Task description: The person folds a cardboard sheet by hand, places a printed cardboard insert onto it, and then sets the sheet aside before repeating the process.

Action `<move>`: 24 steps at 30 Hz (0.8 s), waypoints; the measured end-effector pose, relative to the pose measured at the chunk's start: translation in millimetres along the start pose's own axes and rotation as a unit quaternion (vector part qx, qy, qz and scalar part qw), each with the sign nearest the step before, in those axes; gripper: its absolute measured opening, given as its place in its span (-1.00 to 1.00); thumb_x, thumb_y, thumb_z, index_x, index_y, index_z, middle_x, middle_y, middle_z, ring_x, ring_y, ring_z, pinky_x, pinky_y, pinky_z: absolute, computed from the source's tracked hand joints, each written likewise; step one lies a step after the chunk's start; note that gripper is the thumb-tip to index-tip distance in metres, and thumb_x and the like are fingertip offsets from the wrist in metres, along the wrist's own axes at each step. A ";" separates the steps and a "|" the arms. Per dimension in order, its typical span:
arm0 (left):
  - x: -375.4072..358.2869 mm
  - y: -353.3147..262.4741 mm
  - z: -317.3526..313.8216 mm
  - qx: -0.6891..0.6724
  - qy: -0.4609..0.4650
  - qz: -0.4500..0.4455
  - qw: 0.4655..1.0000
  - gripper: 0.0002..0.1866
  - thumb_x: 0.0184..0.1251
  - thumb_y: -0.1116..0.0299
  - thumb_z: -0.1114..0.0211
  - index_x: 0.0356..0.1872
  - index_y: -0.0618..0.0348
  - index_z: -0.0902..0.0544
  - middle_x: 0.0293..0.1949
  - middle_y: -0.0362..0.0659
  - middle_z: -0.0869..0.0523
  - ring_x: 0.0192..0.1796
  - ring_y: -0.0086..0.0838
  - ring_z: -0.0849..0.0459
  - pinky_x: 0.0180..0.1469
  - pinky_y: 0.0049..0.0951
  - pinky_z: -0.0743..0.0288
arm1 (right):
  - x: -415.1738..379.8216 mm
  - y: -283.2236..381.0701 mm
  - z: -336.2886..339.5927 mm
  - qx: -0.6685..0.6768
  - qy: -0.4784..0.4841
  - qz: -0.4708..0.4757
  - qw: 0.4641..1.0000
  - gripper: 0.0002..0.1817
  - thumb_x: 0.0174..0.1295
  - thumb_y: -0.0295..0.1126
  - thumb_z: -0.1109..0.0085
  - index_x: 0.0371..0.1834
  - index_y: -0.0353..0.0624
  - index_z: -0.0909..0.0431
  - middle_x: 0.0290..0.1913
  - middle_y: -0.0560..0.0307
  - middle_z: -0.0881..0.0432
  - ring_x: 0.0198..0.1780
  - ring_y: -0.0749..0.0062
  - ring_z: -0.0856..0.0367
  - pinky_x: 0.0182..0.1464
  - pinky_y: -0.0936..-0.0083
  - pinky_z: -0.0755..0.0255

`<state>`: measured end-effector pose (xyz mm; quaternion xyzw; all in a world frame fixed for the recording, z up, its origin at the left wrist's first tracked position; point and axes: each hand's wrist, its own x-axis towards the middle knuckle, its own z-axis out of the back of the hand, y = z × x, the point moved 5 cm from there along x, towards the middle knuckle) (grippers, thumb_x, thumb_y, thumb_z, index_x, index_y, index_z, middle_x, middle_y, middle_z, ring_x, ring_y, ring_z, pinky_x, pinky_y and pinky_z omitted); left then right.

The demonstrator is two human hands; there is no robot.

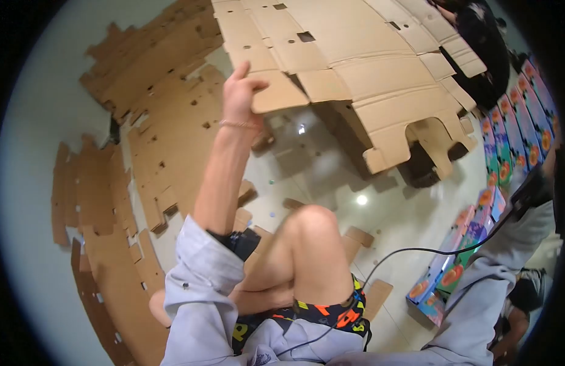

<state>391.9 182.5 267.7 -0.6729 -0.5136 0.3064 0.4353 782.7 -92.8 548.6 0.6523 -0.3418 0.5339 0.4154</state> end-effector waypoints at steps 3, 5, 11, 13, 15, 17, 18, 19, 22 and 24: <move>30.3 93.4 -47.8 -0.103 -0.062 0.036 0.992 -0.34 0.20 0.59 0.04 0.38 0.38 -0.06 0.07 0.14 -0.46 -0.07 -0.19 -0.59 -0.06 -0.23 -0.54 | -97.2 -15.0 -24.0 -0.122 0.281 0.091 0.948 -0.71 0.22 -0.36 -0.01 -0.08 -0.32 -0.43 -0.24 -0.06 -0.59 -0.28 0.25 -0.61 -0.27 0.51 -0.53; 32.6 159.1 -65.3 -0.056 -0.124 0.008 0.991 -0.45 0.25 0.55 0.14 0.33 0.35 -0.19 -0.05 0.09 -0.54 -0.10 -0.20 -0.58 -0.07 -0.19 -0.54 | -196.7 -33.7 -35.4 -0.128 0.371 -0.220 0.893 -0.60 0.14 -0.24 -0.13 0.00 -0.23 -0.47 -0.12 -0.02 -0.59 -0.14 0.30 -0.58 -0.08 0.43 -0.45; 12.3 267.0 -60.9 0.113 -0.011 0.125 0.986 -0.35 0.21 0.59 0.11 0.39 0.22 -0.07 0.06 0.05 -0.50 0.00 -0.20 -0.59 -0.11 -0.20 -0.57 | -432.3 -43.0 -27.6 -0.403 0.452 -0.298 0.738 -0.36 0.05 0.00 -0.25 0.15 -0.12 -0.39 0.10 -0.18 -0.43 0.14 -0.03 -0.40 0.16 0.16 -0.28; -9.4 225.1 -89.1 0.021 0.038 0.255 0.966 -0.36 0.23 0.57 0.11 0.40 0.21 -0.04 0.06 0.03 -0.50 0.00 -0.22 -0.60 -0.13 -0.20 -0.58 | -440.5 -41.9 -22.5 -0.453 0.407 -0.284 0.740 -0.33 0.02 -0.03 -0.28 0.17 -0.11 -0.37 0.21 -0.17 -0.36 0.24 -0.07 -0.30 0.23 0.12 -0.19; -19.2 207.3 -112.5 0.096 0.099 0.236 0.962 -0.36 0.25 0.53 0.07 0.40 0.20 -0.03 0.06 0.04 -0.51 -0.02 -0.25 -0.61 -0.16 -0.20 -0.60 | -440.1 -53.6 -11.9 -0.461 0.408 -0.292 0.732 -0.36 -0.02 -0.09 -0.32 0.15 -0.06 -0.39 0.16 -0.15 -0.40 0.22 -0.04 -0.34 0.21 0.11 -0.19; -16.1 211.2 -119.9 0.168 0.151 0.228 0.947 -0.35 0.26 0.49 0.04 0.40 0.18 -0.03 0.00 0.04 -0.53 -0.15 -0.28 -0.63 -0.26 -0.25 -0.61 | -429.3 -71.5 -6.7 -0.448 0.407 -0.314 0.731 -0.37 -0.07 -0.14 -0.36 0.13 -0.02 -0.43 0.13 -0.13 -0.43 0.20 0.00 -0.37 0.21 0.13 -0.19; -11.1 220.7 -118.4 0.207 0.172 0.232 0.935 -0.35 0.26 0.47 0.03 0.40 0.17 -0.03 -0.05 0.04 -0.56 -0.28 -0.29 -0.65 -0.36 -0.29 -0.61 | -412.3 -76.7 -5.1 -0.432 0.405 -0.336 0.733 -0.38 -0.09 -0.16 -0.37 0.12 0.00 -0.45 0.13 -0.11 -0.43 0.20 0.02 -0.38 0.21 0.16 -0.20; -9.0 229.7 -115.4 0.245 0.192 0.237 0.920 -0.35 0.25 0.46 0.02 0.40 0.16 -0.03 -0.11 0.04 -0.58 -0.41 -0.31 -0.66 -0.45 -0.34 -0.61 | -404.1 -81.1 -2.4 -0.414 0.404 -0.359 0.733 -0.39 -0.11 -0.18 -0.39 0.10 0.02 -0.47 0.13 -0.10 -0.44 0.19 0.04 -0.39 0.21 0.18 -0.20; -14.4 234.2 -112.9 0.355 0.249 0.246 0.867 -0.31 0.27 0.41 -0.03 0.42 0.14 0.01 -0.29 0.01 -0.64 -0.67 -0.37 -0.60 -0.61 -0.42 -0.55 | -402.1 -98.8 3.7 -0.412 0.437 -0.385 0.701 -0.44 -0.14 -0.22 -0.40 0.04 0.04 -0.53 0.13 -0.07 -0.45 0.17 0.09 -0.42 0.22 0.21 -0.22; -18.8 225.1 -119.1 0.361 0.266 0.254 0.857 -0.28 0.26 0.40 -0.05 0.42 0.16 0.03 -0.33 0.00 -0.64 -0.67 -0.40 -0.59 -0.63 -0.45 -0.51 | -396.1 -100.8 8.0 -0.406 0.415 -0.380 0.720 -0.48 -0.15 -0.25 -0.39 -0.01 0.00 -0.57 0.12 -0.06 -0.48 0.16 0.11 -0.45 0.18 0.26 -0.29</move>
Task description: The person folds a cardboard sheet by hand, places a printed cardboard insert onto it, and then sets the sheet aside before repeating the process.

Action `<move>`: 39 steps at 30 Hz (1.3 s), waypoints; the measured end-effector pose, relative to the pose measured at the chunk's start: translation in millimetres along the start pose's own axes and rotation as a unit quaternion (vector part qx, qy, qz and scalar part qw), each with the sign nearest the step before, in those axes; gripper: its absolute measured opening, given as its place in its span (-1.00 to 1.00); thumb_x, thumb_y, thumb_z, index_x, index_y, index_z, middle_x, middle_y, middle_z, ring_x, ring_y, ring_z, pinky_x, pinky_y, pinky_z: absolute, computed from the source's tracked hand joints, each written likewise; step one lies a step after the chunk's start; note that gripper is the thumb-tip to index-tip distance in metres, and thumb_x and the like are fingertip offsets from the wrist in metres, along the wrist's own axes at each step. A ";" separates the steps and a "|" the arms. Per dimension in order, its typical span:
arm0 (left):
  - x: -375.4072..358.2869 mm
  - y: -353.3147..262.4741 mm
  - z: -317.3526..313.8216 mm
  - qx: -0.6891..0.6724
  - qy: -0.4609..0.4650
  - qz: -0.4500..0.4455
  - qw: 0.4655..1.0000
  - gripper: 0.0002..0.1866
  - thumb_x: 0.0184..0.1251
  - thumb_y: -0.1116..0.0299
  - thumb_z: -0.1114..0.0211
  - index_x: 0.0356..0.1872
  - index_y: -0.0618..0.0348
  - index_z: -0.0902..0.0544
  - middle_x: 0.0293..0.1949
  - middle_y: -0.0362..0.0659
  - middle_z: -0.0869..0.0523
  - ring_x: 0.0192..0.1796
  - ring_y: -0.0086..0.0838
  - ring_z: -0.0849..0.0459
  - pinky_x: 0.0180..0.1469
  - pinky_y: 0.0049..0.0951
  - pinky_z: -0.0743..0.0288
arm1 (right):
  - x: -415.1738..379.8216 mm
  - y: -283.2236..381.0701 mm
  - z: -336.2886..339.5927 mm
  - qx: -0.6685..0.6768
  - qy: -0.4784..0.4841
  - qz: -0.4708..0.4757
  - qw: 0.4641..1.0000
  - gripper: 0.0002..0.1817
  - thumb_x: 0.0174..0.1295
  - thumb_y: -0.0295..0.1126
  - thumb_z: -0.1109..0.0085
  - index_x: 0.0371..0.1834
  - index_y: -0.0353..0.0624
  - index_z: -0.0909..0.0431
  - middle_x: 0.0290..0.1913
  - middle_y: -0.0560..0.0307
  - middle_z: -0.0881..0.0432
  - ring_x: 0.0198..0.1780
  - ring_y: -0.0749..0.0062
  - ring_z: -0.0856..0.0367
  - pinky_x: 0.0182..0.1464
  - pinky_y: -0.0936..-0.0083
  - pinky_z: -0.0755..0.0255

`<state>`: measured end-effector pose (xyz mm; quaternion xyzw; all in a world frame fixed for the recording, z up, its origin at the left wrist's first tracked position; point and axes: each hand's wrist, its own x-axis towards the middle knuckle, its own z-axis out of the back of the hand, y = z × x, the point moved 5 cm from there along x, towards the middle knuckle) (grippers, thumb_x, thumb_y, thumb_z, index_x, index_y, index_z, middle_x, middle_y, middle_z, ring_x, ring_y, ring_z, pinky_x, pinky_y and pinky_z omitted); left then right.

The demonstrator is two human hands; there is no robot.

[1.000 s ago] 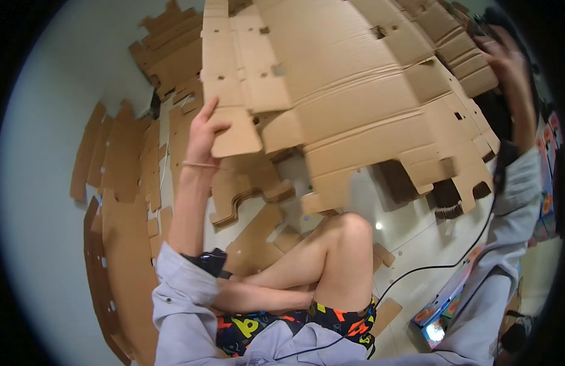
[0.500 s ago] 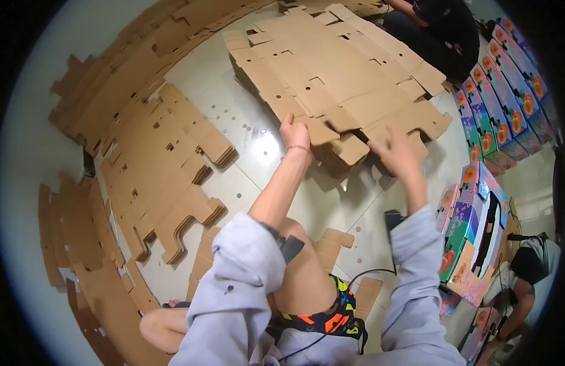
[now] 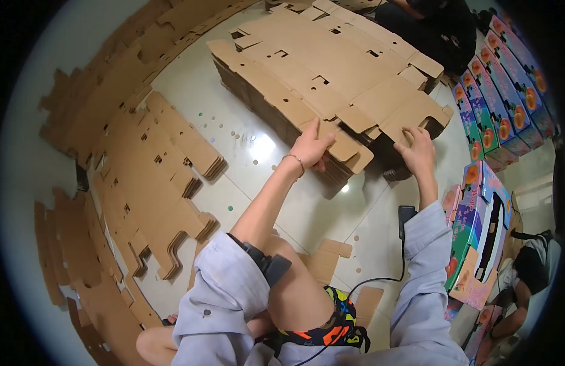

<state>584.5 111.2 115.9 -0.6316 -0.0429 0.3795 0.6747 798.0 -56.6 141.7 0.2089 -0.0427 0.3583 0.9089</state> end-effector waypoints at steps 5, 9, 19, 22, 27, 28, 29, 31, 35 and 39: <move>-24.0 -35.5 -8.9 -0.143 0.031 -0.136 0.980 -0.38 0.22 0.45 -0.07 0.35 0.26 -0.18 -0.29 -0.01 -0.62 -0.69 -0.48 -0.56 -0.65 -0.53 -0.47 | -2.1 1.8 38.7 0.064 -0.060 0.061 0.994 -0.52 -0.16 -0.36 -0.37 -0.06 -0.11 -0.58 0.03 -0.08 -0.55 0.10 0.07 -0.49 0.14 0.32 -0.36; -14.0 -35.9 -15.8 -0.143 0.043 -0.181 0.972 -0.43 0.25 0.43 -0.12 0.31 0.25 -0.24 -0.27 -0.07 -0.64 -0.62 -0.47 -0.61 -0.61 -0.53 -0.53 | 12.5 -8.7 60.8 0.111 -0.092 0.074 0.987 -0.45 -0.18 -0.39 -0.37 0.01 -0.13 -0.53 0.05 -0.13 -0.51 0.09 0.03 -0.48 0.13 0.32 -0.38; -16.5 13.5 -16.6 0.258 0.066 -0.049 0.963 -0.18 0.26 0.01 -0.09 0.44 0.07 0.08 -0.56 -0.05 -0.65 -0.64 -0.38 -0.61 -0.51 -0.41 -0.54 | -26.5 -48.7 -33.5 -0.035 -0.087 0.077 0.993 -0.33 -0.08 -0.19 -0.37 0.19 0.04 -0.42 0.21 -0.21 -0.32 0.23 -0.10 -0.27 0.26 0.15 -0.18; -25.5 14.7 -15.9 0.278 0.097 -0.020 0.955 -0.14 0.28 0.01 -0.09 0.45 0.07 0.16 -0.56 -0.05 -0.65 -0.61 -0.34 -0.62 -0.48 -0.37 -0.54 | -13.2 -55.1 -36.5 -0.019 -0.087 0.092 0.992 -0.39 -0.04 -0.22 -0.34 0.17 0.05 -0.44 0.22 -0.24 -0.30 0.22 -0.10 -0.29 0.26 0.15 -0.18; -39.0 7.3 -13.2 0.292 0.155 -0.059 0.942 -0.13 0.28 -0.01 -0.11 0.45 0.02 0.19 -0.46 0.02 -0.65 -0.53 -0.33 -0.63 -0.38 -0.35 -0.54 | -4.1 -58.7 -35.2 -0.008 -0.039 0.075 0.996 -0.36 -0.01 -0.13 -0.31 0.22 0.15 -0.38 0.16 -0.23 -0.33 0.20 -0.08 -0.32 0.23 0.15 -0.22; -49.1 5.9 -7.6 0.270 0.178 -0.077 0.943 -0.12 0.28 -0.01 -0.12 0.46 0.01 0.19 -0.44 0.03 -0.65 -0.52 -0.33 -0.63 -0.36 -0.36 -0.54 | -4.6 -60.4 -36.9 -0.016 -0.028 0.057 0.998 -0.35 -0.01 -0.10 -0.31 0.23 0.17 -0.37 0.15 -0.23 -0.34 0.20 -0.08 -0.33 0.22 0.15 -0.23; -61.2 7.1 5.5 0.222 0.176 -0.080 0.956 -0.15 0.28 0.00 -0.13 0.46 -0.09 0.15 -0.40 0.04 -0.64 -0.48 -0.38 -0.62 -0.34 -0.38 -0.53 | -5.8 -62.1 -40.4 -0.060 -0.033 0.054 0.996 -0.28 0.00 -0.01 -0.28 0.30 0.26 -0.27 0.09 -0.24 -0.36 0.13 -0.11 -0.37 0.16 0.11 -0.29; -89.6 22.8 47.4 0.195 0.115 -0.096 0.969 -0.21 0.29 0.00 -0.12 0.46 -0.19 0.07 -0.41 0.00 -0.64 -0.44 -0.41 -0.62 -0.34 -0.39 -0.52 | -12.0 -49.5 -35.1 -0.120 -0.002 0.023 0.993 -0.26 0.01 0.02 -0.27 0.32 0.29 -0.22 0.06 -0.25 -0.37 0.09 -0.13 -0.40 0.10 0.10 -0.33; -162.1 114.7 168.9 0.368 -0.031 -0.051 0.928 -0.35 0.29 0.06 -0.17 0.39 -0.15 -0.20 -0.30 -0.06 -0.66 -0.27 -0.31 -0.61 -0.14 -0.33 -0.48 | -11.1 -41.4 -40.5 -0.188 0.035 0.016 0.981 -0.18 0.03 0.06 -0.25 0.38 0.30 -0.08 0.04 -0.26 -0.38 0.02 -0.13 -0.45 0.03 0.08 -0.38; -281.2 219.6 277.6 0.301 -0.119 0.114 0.939 -0.35 0.23 0.08 -0.20 0.34 -0.02 -0.28 -0.12 0.02 -0.64 -0.12 -0.27 -0.60 -0.05 -0.34 -0.47 | 3.0 -45.1 -47.9 -0.243 0.121 -0.011 0.962 -0.10 0.09 0.10 -0.20 0.44 0.20 0.09 0.12 -0.28 -0.36 0.10 -0.14 -0.44 0.06 -0.01 -0.37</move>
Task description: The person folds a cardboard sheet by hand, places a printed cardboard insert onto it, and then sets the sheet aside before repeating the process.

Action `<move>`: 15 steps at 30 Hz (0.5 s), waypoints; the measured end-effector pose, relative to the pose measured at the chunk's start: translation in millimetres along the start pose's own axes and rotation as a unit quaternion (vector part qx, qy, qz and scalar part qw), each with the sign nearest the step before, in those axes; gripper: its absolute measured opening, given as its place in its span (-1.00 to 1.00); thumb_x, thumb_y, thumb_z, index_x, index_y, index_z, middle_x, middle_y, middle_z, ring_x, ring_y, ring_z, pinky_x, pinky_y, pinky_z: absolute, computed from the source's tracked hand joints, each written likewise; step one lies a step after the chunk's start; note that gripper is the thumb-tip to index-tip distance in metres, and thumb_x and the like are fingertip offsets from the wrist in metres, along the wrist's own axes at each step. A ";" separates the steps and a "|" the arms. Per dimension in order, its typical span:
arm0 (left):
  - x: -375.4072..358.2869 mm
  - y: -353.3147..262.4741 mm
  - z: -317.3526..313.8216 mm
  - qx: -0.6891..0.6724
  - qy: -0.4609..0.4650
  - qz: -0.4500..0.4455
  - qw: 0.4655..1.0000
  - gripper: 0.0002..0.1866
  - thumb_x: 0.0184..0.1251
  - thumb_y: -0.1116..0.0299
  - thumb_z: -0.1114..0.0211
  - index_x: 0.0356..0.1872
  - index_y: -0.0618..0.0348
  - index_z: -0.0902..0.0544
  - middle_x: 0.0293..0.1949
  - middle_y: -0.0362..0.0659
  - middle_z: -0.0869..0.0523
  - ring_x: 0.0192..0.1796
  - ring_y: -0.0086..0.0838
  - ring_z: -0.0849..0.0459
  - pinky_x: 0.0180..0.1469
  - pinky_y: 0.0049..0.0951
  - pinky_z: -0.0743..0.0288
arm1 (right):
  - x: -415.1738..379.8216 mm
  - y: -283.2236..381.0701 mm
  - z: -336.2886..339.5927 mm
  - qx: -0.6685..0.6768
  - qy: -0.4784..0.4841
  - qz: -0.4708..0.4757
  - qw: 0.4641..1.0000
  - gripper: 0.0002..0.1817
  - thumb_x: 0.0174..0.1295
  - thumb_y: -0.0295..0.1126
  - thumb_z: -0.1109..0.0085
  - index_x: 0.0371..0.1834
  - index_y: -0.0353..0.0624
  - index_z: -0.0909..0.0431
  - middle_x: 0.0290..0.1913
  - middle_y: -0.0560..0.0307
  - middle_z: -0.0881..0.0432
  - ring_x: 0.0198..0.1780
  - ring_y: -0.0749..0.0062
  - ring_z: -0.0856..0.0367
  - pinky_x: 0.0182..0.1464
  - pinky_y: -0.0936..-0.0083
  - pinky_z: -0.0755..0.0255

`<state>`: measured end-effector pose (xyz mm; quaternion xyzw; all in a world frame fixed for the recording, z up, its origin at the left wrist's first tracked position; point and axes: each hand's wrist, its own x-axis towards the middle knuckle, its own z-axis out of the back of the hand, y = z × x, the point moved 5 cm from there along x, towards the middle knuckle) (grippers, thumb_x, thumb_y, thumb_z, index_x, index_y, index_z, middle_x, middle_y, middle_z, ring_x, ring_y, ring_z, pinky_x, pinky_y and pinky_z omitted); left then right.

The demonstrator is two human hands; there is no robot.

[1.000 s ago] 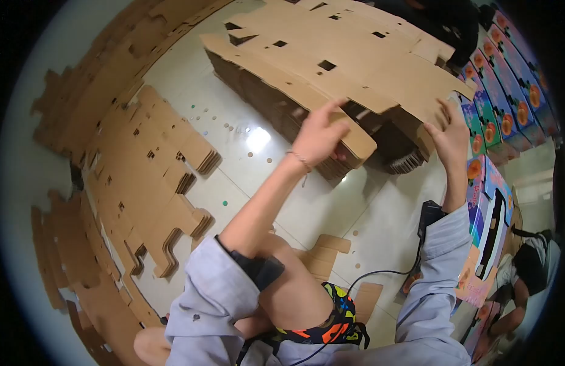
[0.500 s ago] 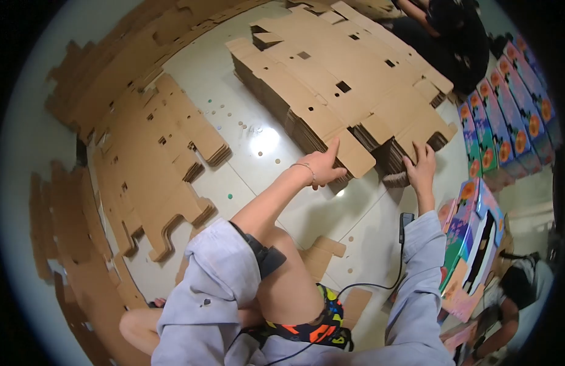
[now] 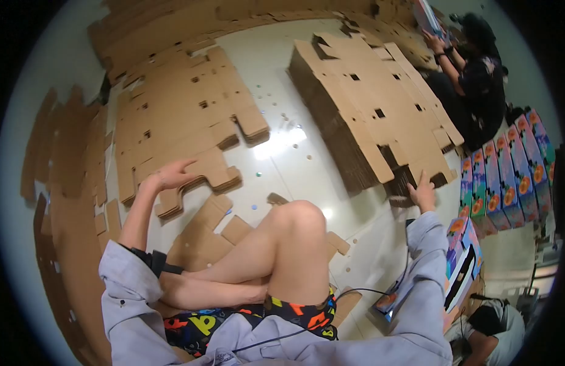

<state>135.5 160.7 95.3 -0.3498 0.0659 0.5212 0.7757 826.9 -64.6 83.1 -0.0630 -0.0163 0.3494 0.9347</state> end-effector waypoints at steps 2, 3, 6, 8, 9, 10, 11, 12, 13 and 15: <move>-34.4 49.1 7.7 -0.023 -0.041 0.045 0.998 -0.35 0.21 0.05 -0.20 0.32 0.01 -0.31 0.02 0.07 -0.60 0.03 -0.20 -0.59 0.07 -0.32 -0.45 | 9.2 6.3 21.1 -0.067 0.112 -0.014 0.991 0.00 0.02 0.16 -0.24 0.46 0.22 0.14 0.24 -0.26 -0.34 0.21 -0.17 -0.39 0.15 -0.05 -0.30; -52.3 71.6 6.1 -0.042 -0.062 0.062 0.995 -0.35 0.20 0.05 -0.20 0.32 0.02 -0.32 0.05 0.08 -0.58 0.05 -0.21 -0.59 0.07 -0.33 -0.45 | -15.6 41.9 70.0 -0.172 0.143 -0.032 0.974 -0.05 0.03 0.11 -0.25 0.44 0.07 0.03 0.24 -0.25 -0.37 0.22 -0.18 -0.38 0.19 0.14 -0.33; -101.4 125.8 -19.8 -0.101 -0.102 0.089 0.986 -0.35 0.20 0.10 -0.21 0.32 0.04 -0.31 -0.04 0.07 -0.63 -0.03 -0.23 -0.61 0.02 -0.33 -0.47 | 45.7 119.8 65.1 -0.128 0.008 0.213 0.968 -0.22 0.06 0.04 -0.25 0.31 -0.10 -0.24 0.16 -0.28 -0.44 0.18 -0.07 -0.44 0.16 0.24 -0.36; -102.4 154.1 -46.7 -0.034 -0.086 0.075 0.993 -0.33 0.18 0.09 -0.22 0.32 0.04 -0.30 -0.05 0.05 -0.64 -0.03 -0.19 -0.62 0.03 -0.29 -0.47 | 10.5 216.3 109.8 -0.031 -0.094 0.306 0.947 -0.33 0.10 -0.03 -0.23 0.23 -0.14 -0.34 0.11 -0.27 -0.49 0.14 -0.07 -0.48 0.13 0.24 -0.38; -97.4 171.0 -60.7 0.049 -0.063 0.066 0.995 -0.31 0.15 0.07 -0.22 0.32 0.04 -0.29 -0.01 0.05 -0.63 0.02 -0.14 -0.60 0.07 -0.25 -0.45 | -16.6 269.4 130.4 0.040 -0.092 0.314 0.944 -0.38 0.12 -0.06 -0.22 0.21 -0.14 -0.37 0.09 -0.25 -0.52 0.12 -0.08 -0.49 0.11 0.23 -0.38; -94.2 172.0 -62.7 0.026 0.012 0.101 0.994 -0.31 0.13 0.06 -0.22 0.31 0.04 -0.30 0.04 0.03 -0.60 0.07 -0.12 -0.57 0.11 -0.23 -0.42 | -53.1 315.3 147.0 0.109 -0.084 0.378 0.916 -0.39 0.13 -0.07 -0.20 0.18 -0.18 -0.39 0.07 -0.24 -0.53 0.11 -0.05 -0.50 0.11 0.23 -0.39; -92.7 159.0 -65.3 0.002 0.089 0.134 0.987 -0.30 0.11 0.05 -0.22 0.30 0.04 -0.30 0.09 0.01 -0.58 0.12 -0.10 -0.54 0.15 -0.21 -0.40 | -92.0 356.5 156.6 0.178 -0.070 0.437 0.879 -0.41 0.14 -0.07 -0.18 0.16 -0.21 -0.41 0.05 -0.23 -0.54 0.11 -0.01 -0.51 0.11 0.24 -0.39; -98.8 139.4 -56.3 -0.036 0.043 0.153 0.987 -0.31 0.11 0.04 -0.22 0.29 0.05 -0.31 0.11 0.02 -0.55 0.15 -0.11 -0.51 0.17 -0.21 -0.38 | -125.7 396.3 150.4 0.213 0.001 0.444 0.871 -0.41 0.14 -0.08 -0.19 0.17 -0.21 -0.40 0.02 -0.23 -0.56 0.08 0.00 -0.53 0.09 0.26 -0.40; -100.9 124.4 -48.5 -0.069 -0.002 0.169 0.983 -0.32 0.11 0.04 -0.22 0.27 0.05 -0.31 0.13 0.04 -0.52 0.18 -0.11 -0.48 0.19 -0.21 -0.36 | -159.7 429.5 141.7 0.245 0.072 0.443 0.860 -0.40 0.14 -0.08 -0.19 0.17 -0.21 -0.39 -0.02 -0.22 -0.59 0.05 0.00 -0.56 0.08 0.28 -0.42; -77.5 132.3 -61.3 0.032 -0.052 0.160 0.985 -0.26 0.09 0.01 -0.25 0.30 0.07 -0.27 0.16 0.07 -0.46 0.22 -0.10 -0.43 0.22 -0.22 -0.34 | -186.9 495.1 55.2 0.186 0.193 0.567 0.779 -0.37 0.13 -0.05 -0.21 0.20 -0.19 -0.38 0.01 -0.23 -0.57 0.07 0.00 -0.55 0.11 0.32 -0.41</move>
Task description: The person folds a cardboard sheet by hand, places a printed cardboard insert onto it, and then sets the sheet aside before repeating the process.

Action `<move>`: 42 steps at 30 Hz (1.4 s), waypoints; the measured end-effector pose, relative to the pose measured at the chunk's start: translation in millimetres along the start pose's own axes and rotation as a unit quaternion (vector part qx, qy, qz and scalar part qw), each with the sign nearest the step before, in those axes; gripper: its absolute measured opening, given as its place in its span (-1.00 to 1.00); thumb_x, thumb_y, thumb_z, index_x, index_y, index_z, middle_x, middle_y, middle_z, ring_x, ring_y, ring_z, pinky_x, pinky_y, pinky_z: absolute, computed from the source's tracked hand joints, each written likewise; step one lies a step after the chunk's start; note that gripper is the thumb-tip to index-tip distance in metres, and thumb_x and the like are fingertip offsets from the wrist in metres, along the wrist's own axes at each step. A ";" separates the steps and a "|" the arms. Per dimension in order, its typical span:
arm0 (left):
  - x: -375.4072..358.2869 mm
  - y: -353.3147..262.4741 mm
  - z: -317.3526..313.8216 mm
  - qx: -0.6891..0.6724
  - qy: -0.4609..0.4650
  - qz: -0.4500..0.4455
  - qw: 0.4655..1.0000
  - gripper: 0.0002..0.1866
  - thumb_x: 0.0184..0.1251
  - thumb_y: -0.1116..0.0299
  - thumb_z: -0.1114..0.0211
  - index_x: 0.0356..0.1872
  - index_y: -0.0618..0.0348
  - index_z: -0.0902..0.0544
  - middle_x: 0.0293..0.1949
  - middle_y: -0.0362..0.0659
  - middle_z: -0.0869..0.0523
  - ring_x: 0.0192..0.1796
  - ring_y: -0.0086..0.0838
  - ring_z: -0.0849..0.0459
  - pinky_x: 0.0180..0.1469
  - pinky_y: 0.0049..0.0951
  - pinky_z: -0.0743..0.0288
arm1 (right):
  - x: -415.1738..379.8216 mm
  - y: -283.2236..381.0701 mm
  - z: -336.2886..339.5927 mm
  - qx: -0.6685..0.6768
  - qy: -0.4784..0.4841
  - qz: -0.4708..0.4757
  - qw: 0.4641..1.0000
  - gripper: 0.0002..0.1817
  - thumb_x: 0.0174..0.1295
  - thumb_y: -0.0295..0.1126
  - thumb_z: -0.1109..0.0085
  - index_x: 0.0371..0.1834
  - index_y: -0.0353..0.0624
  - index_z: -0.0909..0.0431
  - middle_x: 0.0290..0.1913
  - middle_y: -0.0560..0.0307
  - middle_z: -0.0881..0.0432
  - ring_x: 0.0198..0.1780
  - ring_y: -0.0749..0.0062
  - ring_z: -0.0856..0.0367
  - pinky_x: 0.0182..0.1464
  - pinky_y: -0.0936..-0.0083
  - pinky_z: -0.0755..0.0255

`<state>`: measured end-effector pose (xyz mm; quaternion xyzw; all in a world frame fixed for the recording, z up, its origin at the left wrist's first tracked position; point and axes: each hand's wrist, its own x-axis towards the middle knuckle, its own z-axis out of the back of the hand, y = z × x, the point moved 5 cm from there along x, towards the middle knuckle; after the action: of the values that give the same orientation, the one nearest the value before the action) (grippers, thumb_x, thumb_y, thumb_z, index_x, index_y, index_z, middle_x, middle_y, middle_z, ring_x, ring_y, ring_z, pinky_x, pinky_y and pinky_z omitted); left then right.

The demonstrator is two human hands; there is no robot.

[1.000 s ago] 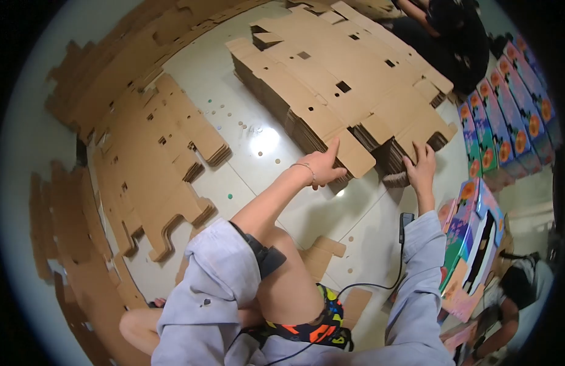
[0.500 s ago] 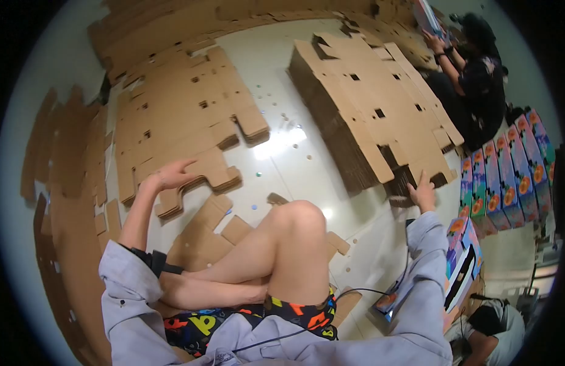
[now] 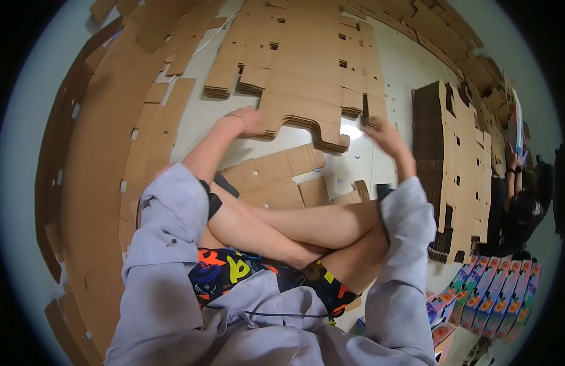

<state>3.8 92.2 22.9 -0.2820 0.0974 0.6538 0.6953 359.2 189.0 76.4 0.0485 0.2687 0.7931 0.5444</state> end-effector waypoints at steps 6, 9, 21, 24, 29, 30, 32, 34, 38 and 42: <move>5.5 2.6 -19.8 -0.010 -0.046 0.007 0.999 -0.28 0.01 0.15 -0.31 0.25 0.15 -0.33 0.16 0.05 -0.47 0.19 -0.14 -0.48 0.19 -0.14 -0.39 | -5.7 67.4 -112.6 -0.251 0.101 -0.107 0.957 -0.11 -0.06 0.04 -0.31 0.32 -0.07 -0.14 0.00 -0.33 -0.51 0.14 -0.06 -0.47 0.11 0.04 -0.38; 16.7 2.9 -25.9 -0.023 -0.073 0.009 0.997 -0.37 0.00 0.26 -0.33 0.18 0.10 -0.39 0.10 0.01 -0.53 0.16 -0.17 -0.52 0.15 -0.13 -0.40 | 5.6 56.7 -95.2 -0.237 0.085 -0.039 0.967 -0.13 -0.08 -0.01 -0.33 0.30 -0.10 -0.16 -0.02 -0.36 -0.52 0.08 -0.10 -0.50 0.06 0.09 -0.42; -6.8 -16.1 24.4 0.024 -0.174 0.003 0.984 -0.58 0.03 0.43 -0.26 0.01 0.01 -0.55 -0.13 -0.01 -0.62 0.04 -0.11 -0.57 0.06 -0.15 -0.44 | -3.7 67.3 -63.1 -0.193 -0.112 0.014 0.975 -0.53 -0.12 -0.27 -0.35 -0.07 -0.08 -0.54 -0.17 -0.08 -0.56 -0.13 -0.05 -0.57 -0.09 0.18 -0.47; -18.0 -9.5 50.4 -0.061 -0.296 -0.009 0.953 -0.52 0.02 0.42 -0.26 0.08 -0.03 -0.53 -0.04 0.00 -0.54 0.04 -0.09 -0.53 0.06 -0.17 -0.45 | 2.1 64.1 -40.4 -0.125 -0.243 0.075 0.959 -0.59 -0.08 -0.33 -0.34 -0.09 -0.06 -0.55 -0.11 -0.12 -0.56 -0.07 -0.05 -0.55 -0.03 0.24 -0.46; -45.5 -11.4 100.6 -0.248 -0.480 -0.084 0.837 -0.67 0.04 0.28 -0.39 -0.14 0.10 -0.66 -0.35 -0.01 -0.69 -0.28 -0.30 -0.71 -0.16 -0.36 -0.55 | -7.9 72.6 4.6 0.185 -0.360 0.075 0.911 -0.77 0.08 -0.46 -0.23 -0.17 -0.21 -0.63 -0.35 0.09 -0.65 -0.31 0.47 -0.59 -0.23 0.54 -0.44; -56.4 -14.7 110.3 -0.292 -0.506 -0.123 0.802 -0.67 0.04 0.30 -0.40 -0.12 0.11 -0.65 -0.40 -0.06 -0.69 -0.33 -0.38 -0.69 -0.22 -0.41 -0.54 | -17.8 82.1 18.2 0.242 -0.379 0.089 0.889 -0.82 0.13 -0.50 -0.20 -0.19 -0.27 -0.63 -0.41 0.18 -0.68 -0.40 0.66 -0.57 -0.31 0.67 -0.43; -78.1 -18.4 125.8 -0.378 -0.548 -0.196 0.720 -0.65 0.05 0.34 -0.42 -0.09 0.12 -0.63 -0.50 -0.14 -0.68 -0.44 -0.52 -0.66 -0.34 -0.51 -0.52 | -35.4 93.9 45.2 0.328 -0.410 0.176 0.833 -0.87 0.14 -0.52 -0.23 -0.26 -0.30 -0.64 -0.41 0.26 -0.66 -0.41 0.71 -0.52 -0.36 0.72 -0.38; -90.0 -15.2 136.8 -0.421 -0.553 -0.211 0.687 -0.63 0.06 0.38 -0.42 -0.06 0.15 -0.59 -0.58 -0.20 -0.64 -0.51 -0.61 -0.58 -0.42 -0.58 -0.45 | -50.3 97.7 63.6 0.398 -0.393 0.167 0.812 -0.86 0.10 -0.48 -0.30 -0.30 -0.31 -0.63 -0.43 0.18 -0.66 -0.40 0.67 -0.56 -0.36 0.74 -0.41; -45.8 6.2 107.2 -0.521 -0.486 -0.150 0.686 -0.58 0.08 0.34 -0.41 -0.03 0.22 -0.52 -0.60 -0.23 -0.59 -0.55 -0.62 -0.50 -0.47 -0.54 -0.39 | -30.1 78.0 42.8 0.438 -0.330 0.051 0.835 -0.75 0.23 -0.27 -0.22 -0.26 -0.29 -0.62 -0.51 0.25 -0.56 -0.58 0.70 -0.39 -0.51 0.72 -0.28; 3.0 19.9 44.4 -0.345 -0.422 0.022 0.838 -0.42 0.12 0.00 -0.31 0.01 0.25 -0.44 -0.22 0.06 -0.66 -0.13 -0.09 -0.64 -0.04 -0.21 -0.47 | 24.9 9.2 -50.6 0.323 -0.194 -0.107 0.920 -0.50 0.16 -0.09 -0.23 -0.06 -0.33 -0.45 -0.34 -0.11 -0.63 -0.39 0.29 -0.65 -0.39 0.43 -0.50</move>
<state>-25.3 117.5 52.6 -0.1977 -0.4314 0.7158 0.5123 322.8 189.8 32.4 0.3458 0.4031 0.5754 0.6220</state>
